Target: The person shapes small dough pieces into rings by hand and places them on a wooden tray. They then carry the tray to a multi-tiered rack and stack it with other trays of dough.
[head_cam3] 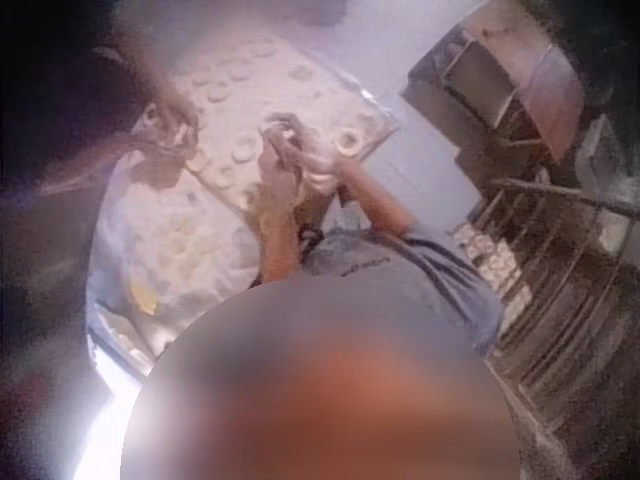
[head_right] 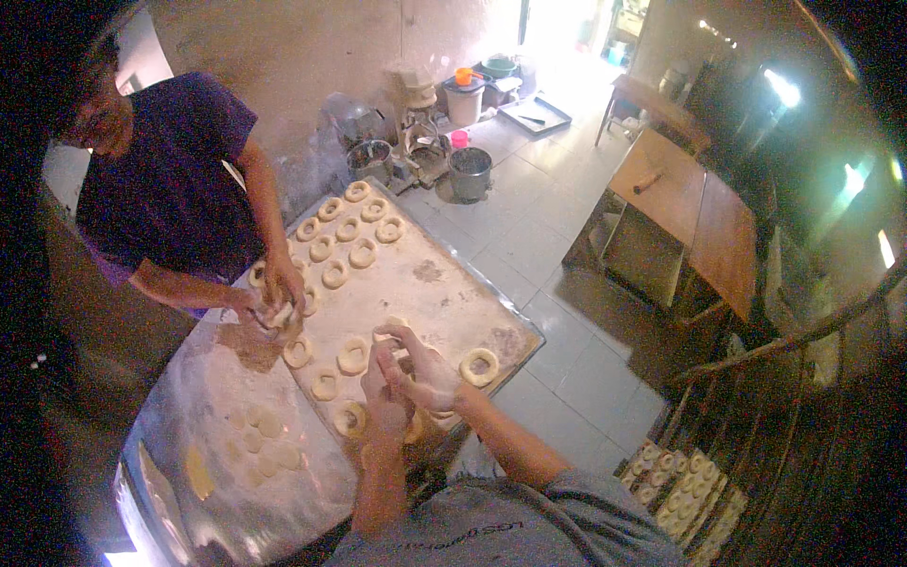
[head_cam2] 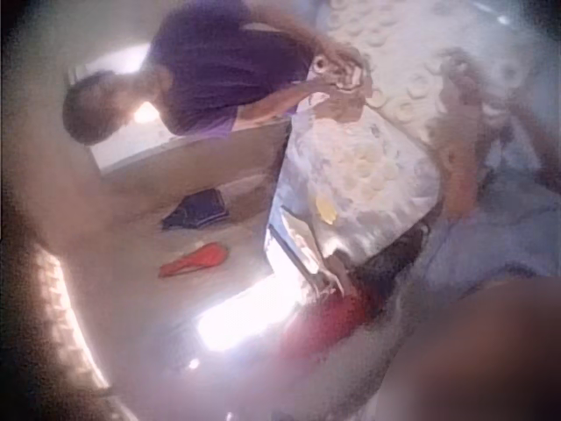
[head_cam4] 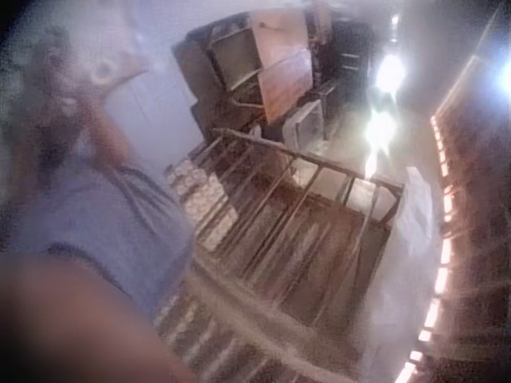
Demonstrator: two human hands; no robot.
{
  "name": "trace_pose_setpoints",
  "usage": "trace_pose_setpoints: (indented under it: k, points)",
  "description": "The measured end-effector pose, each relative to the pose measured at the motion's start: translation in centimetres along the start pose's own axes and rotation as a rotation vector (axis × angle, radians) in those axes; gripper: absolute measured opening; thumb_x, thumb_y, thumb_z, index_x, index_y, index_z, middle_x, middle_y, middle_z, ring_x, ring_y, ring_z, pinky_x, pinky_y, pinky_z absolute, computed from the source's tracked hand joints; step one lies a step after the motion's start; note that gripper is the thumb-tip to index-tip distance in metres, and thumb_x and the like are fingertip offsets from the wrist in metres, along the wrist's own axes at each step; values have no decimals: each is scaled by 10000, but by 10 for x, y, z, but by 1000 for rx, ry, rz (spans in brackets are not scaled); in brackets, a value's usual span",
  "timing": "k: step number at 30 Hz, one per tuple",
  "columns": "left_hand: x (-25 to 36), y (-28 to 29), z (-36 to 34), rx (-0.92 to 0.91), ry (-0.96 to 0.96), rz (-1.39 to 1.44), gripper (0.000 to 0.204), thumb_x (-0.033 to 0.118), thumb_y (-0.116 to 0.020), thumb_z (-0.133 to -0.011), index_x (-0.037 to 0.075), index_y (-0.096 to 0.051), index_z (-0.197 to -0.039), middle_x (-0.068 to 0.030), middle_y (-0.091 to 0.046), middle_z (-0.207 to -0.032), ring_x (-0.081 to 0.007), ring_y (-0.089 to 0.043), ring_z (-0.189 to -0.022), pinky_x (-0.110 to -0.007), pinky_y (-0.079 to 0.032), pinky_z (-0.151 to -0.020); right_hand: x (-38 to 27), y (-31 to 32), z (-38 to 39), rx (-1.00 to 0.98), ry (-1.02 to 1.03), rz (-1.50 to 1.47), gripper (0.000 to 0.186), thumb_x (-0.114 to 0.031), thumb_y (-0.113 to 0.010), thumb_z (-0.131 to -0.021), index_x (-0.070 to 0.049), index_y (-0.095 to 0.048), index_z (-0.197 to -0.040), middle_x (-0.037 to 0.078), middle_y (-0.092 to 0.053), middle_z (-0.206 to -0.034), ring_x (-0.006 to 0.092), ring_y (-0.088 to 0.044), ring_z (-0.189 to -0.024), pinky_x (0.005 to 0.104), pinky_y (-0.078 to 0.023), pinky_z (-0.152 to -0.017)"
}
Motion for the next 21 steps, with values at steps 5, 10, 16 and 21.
trace_pose_setpoints:
  k: [5,10,16,21]
  points:
    - [20,-78,-4,-140,-72,31,349,338,-334,-1034,68,-526,-1144,-215,-646,-860,-443,-638,-820,-485,-479,-681,-37,82,30,130,95,-227,692,-615,-375,-947,-72,-295,-1368,46,-509,-638,95,-414,-513,236,-315,-474]
    - [15,-130,-6,-300,49,-28,363,401,-328,-1026,124,-491,-1194,-250,-626,-784,-494,-612,-761,-546,-450,-639,-50,140,35,176,292,-232,709,-628,-369,-949,-80,-307,-1396,74,-566,-928,130,-552,-742,281,-458,-600]
    - [2,-191,-14,-438,152,-68,451,429,-350,-1005,88,-408,-1295,-299,-632,-916,-487,-614,-904,-561,-454,-812,-49,174,38,242,-72,139,717,-550,-386,-976,-44,-246,-1464,88,-641,-859,211,-623,-829,349,-482,-782]
    - [-83,-228,-47,-519,9,-626,644,421,-470,-943,-12,-313,-1392,-319,-577,-1141,-466,-554,-1094,-516,-421,-953,-36,230,40,598,-257,943,658,-478,-522,-917,-81,-348,-1412,172,-676,-942,338,-651,-942,449,-476,-841]
Point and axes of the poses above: each hand's wrist, its own z-axis away from the middle knuckle, its own y-axis out of the back of the hand, x = y × z, the point moved 10 cm from there along -z, towards the middle knuckle
